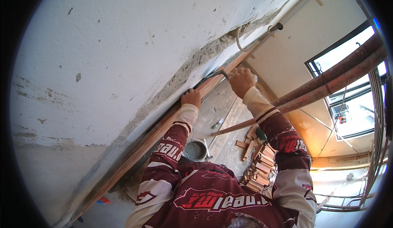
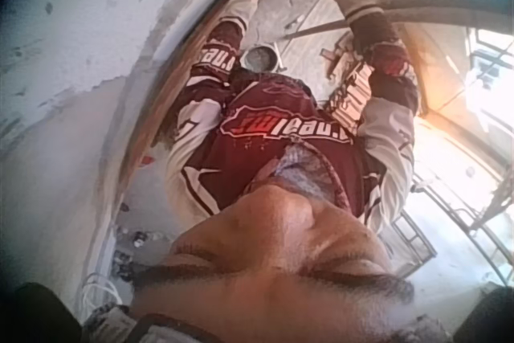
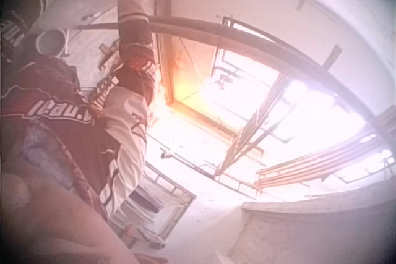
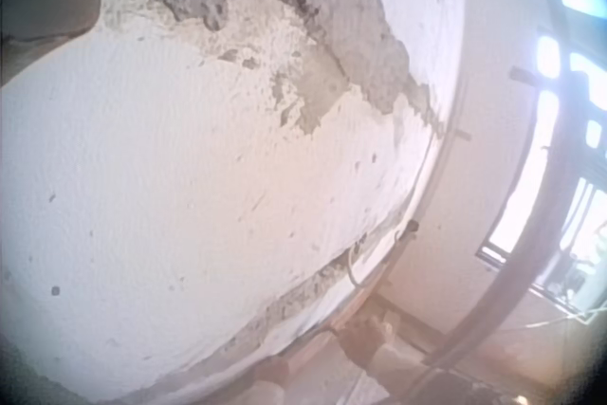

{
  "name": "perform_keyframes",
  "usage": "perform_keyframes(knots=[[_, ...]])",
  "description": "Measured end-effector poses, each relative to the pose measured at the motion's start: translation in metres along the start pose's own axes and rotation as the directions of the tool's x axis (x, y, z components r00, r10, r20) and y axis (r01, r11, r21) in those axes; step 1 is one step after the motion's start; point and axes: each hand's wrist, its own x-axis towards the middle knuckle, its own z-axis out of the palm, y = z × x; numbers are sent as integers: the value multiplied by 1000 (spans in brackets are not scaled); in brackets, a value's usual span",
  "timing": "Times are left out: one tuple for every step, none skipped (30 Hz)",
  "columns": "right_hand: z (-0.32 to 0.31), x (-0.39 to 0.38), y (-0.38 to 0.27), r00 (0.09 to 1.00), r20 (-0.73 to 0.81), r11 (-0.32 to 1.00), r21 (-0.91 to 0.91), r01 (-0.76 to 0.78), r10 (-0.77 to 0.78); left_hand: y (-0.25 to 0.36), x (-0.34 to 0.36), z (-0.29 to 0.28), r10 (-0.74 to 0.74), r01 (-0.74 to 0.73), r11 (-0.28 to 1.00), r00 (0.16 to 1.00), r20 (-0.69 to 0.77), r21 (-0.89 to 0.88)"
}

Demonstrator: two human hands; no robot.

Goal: The person applies cement to the back of a terracotta tile using a trowel, then places and presses the tile onto a partially tiled wall. They repeat this process, adjusting tiles and applying cement to ensure proper alignment and adhesion.

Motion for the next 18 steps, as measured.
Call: perform_keyframes(knots=[[-2,-1,1,1000,-2,1000,5,-12,12,0,0,1,-3,3,1000,1000,4,2],[-3,-1,3,1000,-3,1000,10,-25,25,-1,0,1,-3,3,1000,1000,-1,5],[-1,0,4,999,-27,1000,7,-26,26,-2,0,2,-2,2,1000,1000,-6,9],[1,0,6,998,-50,1000,4,-29,29,-2,0,3,1,-1,1000,1000,-10,12],[3,0,6,997,-72,999,1,-32,32,-2,0,3,2,-2,1000,1000,-3,10],[3,-2,7,997,-67,999,9,-34,35,-2,0,4,3,-3,1000,1000,4,7],[1,-3,9,997,-64,999,16,-37,38,-2,1,3,3,-3,1000,1000,9,6],[0,-4,10,997,-61,999,23,-39,40,-1,1,3,-3,3,1000,1000,13,5],[1,-5,11,997,-70,998,36,-42,44,0,1,2,-9,8,1000,1000,16,3],[1,-6,12,996,-80,998,51,-43,47,0,1,2,-16,15,1000,1000,19,3],[2,-8,13,995,-90,997,65,-45,51,0,2,2,-15,14,1000,1000,14,3],[3,-9,14,994,-96,996,77,-48,55,-1,2,4,-13,13,1000,1000,10,3],[6,-11,14,993,-101,995,90,-51,60,-1,2,6,-12,12,1000,1000,7,3],[8,-13,14,992,-106,993,103,-53,64,-2,2,7,-7,7,1000,1000,2,3],[9,-15,14,993,-92,991,121,-59,70,-2,2,8,-3,3,1000,1000,-3,3],[9,-16,13,994,-79,988,138,-65,76,-2,2,9,1,-1,1000,1000,-9,5],[9,-19,12,994,-65,985,155,-71,82,-3,2,9,1,-1,1000,1000,-7,6],[8,-21,12,995,-47,981,176,-76,86,-3,1,9,1,-1,1000,1000,-7,7]])
